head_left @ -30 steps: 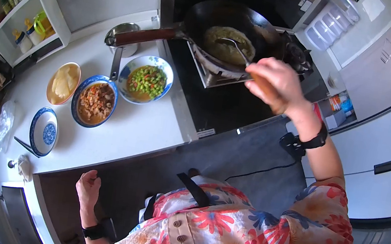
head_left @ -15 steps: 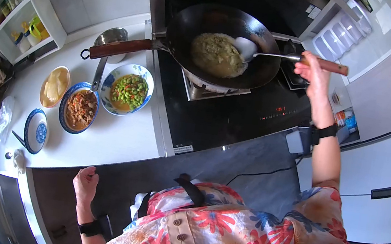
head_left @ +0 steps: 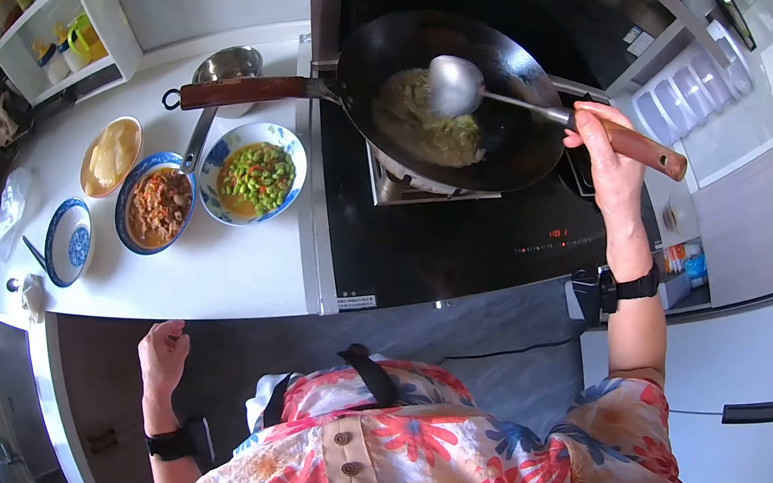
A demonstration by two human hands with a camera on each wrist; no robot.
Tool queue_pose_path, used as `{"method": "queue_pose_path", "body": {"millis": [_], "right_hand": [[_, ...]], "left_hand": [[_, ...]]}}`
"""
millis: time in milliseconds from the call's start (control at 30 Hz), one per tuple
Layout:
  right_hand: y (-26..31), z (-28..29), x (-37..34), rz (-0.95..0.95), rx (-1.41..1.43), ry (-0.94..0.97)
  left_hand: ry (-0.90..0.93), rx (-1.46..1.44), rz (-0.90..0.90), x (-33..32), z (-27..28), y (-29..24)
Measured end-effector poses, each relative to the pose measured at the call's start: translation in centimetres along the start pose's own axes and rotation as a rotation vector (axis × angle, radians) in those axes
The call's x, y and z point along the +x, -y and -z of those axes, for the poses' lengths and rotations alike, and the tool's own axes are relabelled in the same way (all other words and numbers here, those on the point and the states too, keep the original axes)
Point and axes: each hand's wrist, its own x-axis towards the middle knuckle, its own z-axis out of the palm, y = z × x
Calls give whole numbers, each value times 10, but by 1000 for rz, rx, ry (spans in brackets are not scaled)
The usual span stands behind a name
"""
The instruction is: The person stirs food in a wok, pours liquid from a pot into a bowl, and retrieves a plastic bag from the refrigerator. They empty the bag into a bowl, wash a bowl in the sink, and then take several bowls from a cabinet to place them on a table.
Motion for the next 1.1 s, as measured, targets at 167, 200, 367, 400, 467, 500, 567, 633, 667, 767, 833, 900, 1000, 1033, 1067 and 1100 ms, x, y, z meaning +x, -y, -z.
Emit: {"method": "queue_pose_path", "body": {"millis": [167, 200, 367, 400, 467, 500, 567, 633, 667, 767, 833, 900, 1000, 1033, 1067, 1100], "right_hand": [[-18, 12, 21, 58, -45, -110], [-29, 9, 24, 57, -45, -110], [-41, 2, 18, -99, 92, -30], [-33, 5, 15, -117, 88, -14], [-21, 18, 14, -131, -1, -34], [-11, 22, 11, -131, -17, -54], [-10, 32, 7, -44, -93, -23], [-7, 23, -3, -31, -68, 25], [-4, 19, -6, -43, -109, 42], [-9, 30, 0, -73, -194, -37], [-24, 51, 8, -1, -248, -82], [-34, 59, 12, -3, -248, -86], [-33, 53, 9, -47, -271, -91], [-24, 46, 5, -56, -221, -100], [-20, 43, 2, -66, -172, -109], [-22, 46, 2, -35, -237, -56]], "left_hand": [[-30, -2, 41, 0, 0, 12], [-16, 4, 54, -1, 1, 11], [8, 75, 40, 7, 6, 3], [18, 150, 34, 6, 11, 4], [-15, 82, 57, 3, 12, 5], [-34, 61, 67, 1, 13, 5], [-33, 33, 87, 1, 13, 5], [-16, 23, 90, 4, 9, 6], [-17, 20, 80, 4, 9, 7], [-14, 38, 86, 3, 11, 9], [-24, 35, 101, 0, 12, 13], [-27, 34, 127, -1, 11, 19], [-32, 53, 142, -4, 13, 22], [-39, 55, 156, -5, 14, 24], [-37, 61, 160, -5, 16, 26], [-33, 65, 164, -6, 19, 28]]}}
